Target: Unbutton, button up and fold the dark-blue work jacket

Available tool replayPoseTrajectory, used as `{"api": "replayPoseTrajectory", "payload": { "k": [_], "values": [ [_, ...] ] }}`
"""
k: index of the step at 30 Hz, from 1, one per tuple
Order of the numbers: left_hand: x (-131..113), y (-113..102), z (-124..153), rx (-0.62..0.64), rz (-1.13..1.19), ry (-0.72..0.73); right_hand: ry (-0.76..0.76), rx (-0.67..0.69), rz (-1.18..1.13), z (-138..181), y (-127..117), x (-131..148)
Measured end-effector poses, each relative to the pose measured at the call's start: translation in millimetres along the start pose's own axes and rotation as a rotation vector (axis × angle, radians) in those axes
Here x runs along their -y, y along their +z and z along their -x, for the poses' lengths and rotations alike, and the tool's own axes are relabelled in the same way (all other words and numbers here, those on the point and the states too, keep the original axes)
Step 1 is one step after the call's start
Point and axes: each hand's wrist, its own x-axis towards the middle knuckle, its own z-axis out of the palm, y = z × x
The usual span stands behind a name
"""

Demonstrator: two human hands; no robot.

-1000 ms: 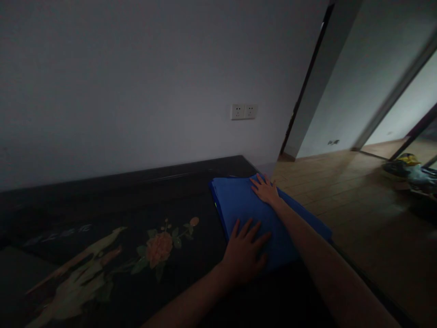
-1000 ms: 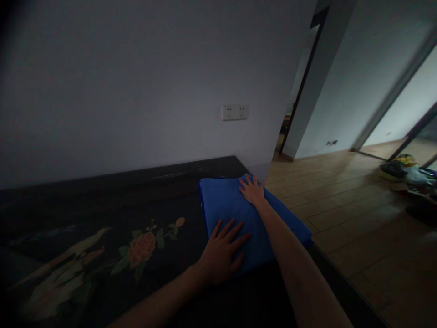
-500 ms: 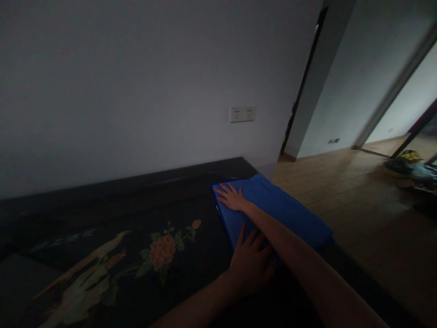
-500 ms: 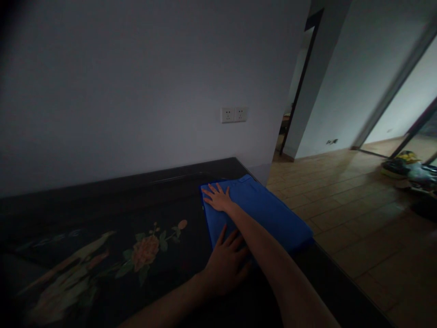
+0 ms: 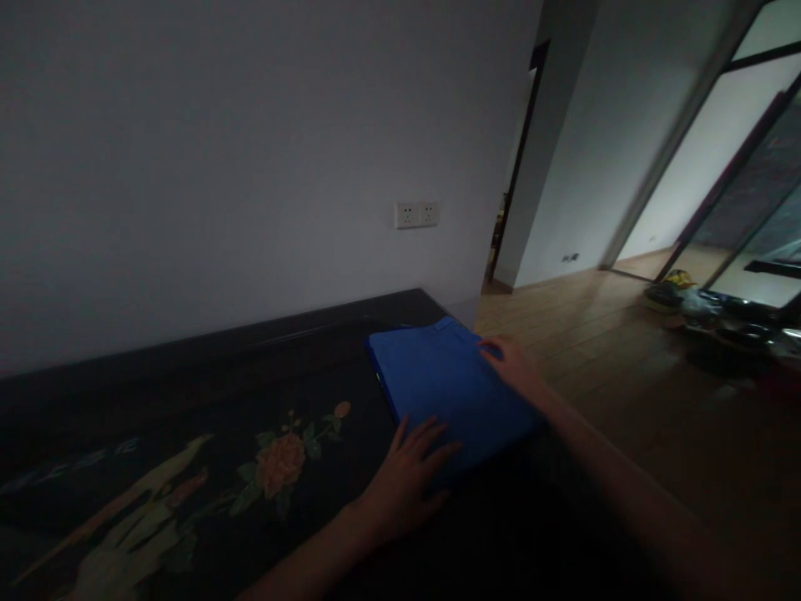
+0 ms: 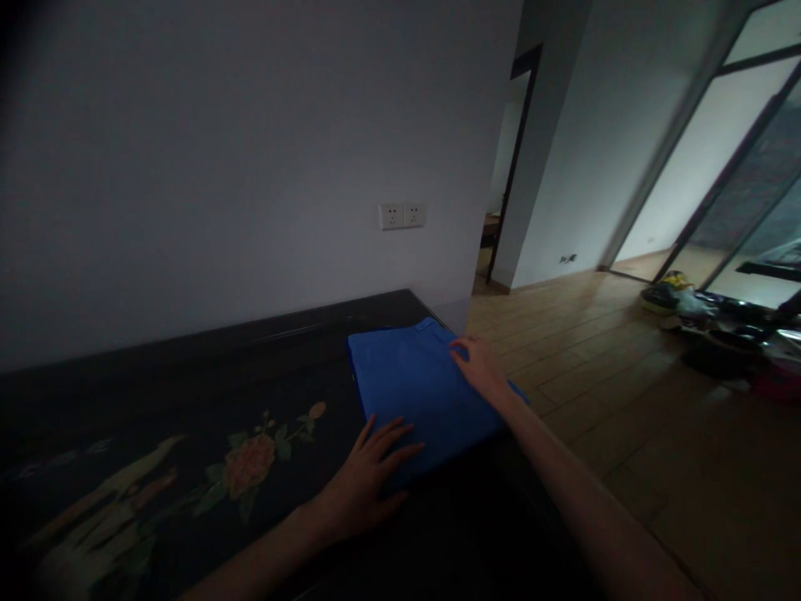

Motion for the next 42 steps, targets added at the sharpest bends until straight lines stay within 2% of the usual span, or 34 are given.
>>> {"api": "replayPoseTrajectory", "payload": {
  "k": [2, 4, 8, 14, 20, 25, 33, 37, 42],
  "values": [
    [1, 5, 3, 0.006, -0.058, 0.015, 0.129, -0.038, 0.051, 21, -20, -36],
    [0, 9, 2, 0.006, -0.108, 0.042, 0.226, -0.035, 0.086, 40, -28, -62],
    [-3, 13, 0, 0.013, -0.165, 0.075, 0.280, 0.017, 0.091, 65, -18, -84],
    [-2, 23, 0, -0.034, -0.218, 0.057, 0.270, 0.006, 0.068, 66, 1, -83],
    [-3, 25, -4, -0.023, -0.234, 0.035, 0.280, -0.001, 0.034, 56, 10, -78],
    [-6, 23, -2, -0.025, -0.229, 0.024, 0.327, -0.013, -0.009, 57, 4, -78],
    [-3, 26, 1, -0.056, -0.228, 0.060, 0.499, 0.037, -0.094, 85, -12, -87],
    [-1, 30, 0, -0.082, -0.290, 0.049, 0.577, 0.105, -0.216, 91, -10, -83],
    [0, 30, -3, -0.079, -0.291, 0.053, 0.598, 0.082, -0.306, 83, -3, -76]
  ]
}}
